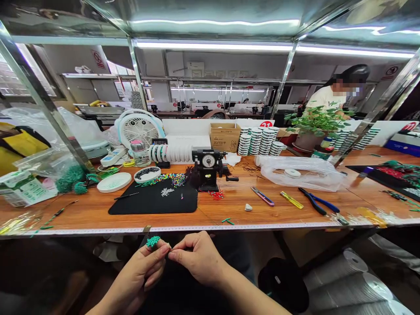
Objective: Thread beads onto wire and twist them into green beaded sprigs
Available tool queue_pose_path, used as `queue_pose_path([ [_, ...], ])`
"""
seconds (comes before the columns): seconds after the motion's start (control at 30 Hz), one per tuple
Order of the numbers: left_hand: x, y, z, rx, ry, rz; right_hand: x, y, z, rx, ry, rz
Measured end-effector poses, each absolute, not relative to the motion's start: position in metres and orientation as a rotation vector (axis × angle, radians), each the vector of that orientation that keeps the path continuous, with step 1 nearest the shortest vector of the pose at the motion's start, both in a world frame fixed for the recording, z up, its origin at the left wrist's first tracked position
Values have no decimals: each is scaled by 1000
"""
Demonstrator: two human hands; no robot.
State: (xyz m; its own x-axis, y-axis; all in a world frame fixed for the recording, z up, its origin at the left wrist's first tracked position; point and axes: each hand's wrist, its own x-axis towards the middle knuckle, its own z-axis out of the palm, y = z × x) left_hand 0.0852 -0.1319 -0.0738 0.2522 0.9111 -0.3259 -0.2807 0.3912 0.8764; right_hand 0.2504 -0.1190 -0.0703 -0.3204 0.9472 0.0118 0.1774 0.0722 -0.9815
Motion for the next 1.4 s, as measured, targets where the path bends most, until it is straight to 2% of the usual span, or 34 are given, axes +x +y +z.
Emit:
queue_pose_path([
  [0.33,86,-140,-77,722,854,697,239,-119,-72,-1055,-1400,1382],
  [0.77,89,-139,-75,751,852,930,244,-117,-86,-1059,-1347,1480],
  [1.1,90,-138,-74,584,890,936,248,-121,-73,-893,-1320,1757],
  [1.4,93,-138,-75,607,903,939,247,-120,-76,-897,-1303,1765],
])
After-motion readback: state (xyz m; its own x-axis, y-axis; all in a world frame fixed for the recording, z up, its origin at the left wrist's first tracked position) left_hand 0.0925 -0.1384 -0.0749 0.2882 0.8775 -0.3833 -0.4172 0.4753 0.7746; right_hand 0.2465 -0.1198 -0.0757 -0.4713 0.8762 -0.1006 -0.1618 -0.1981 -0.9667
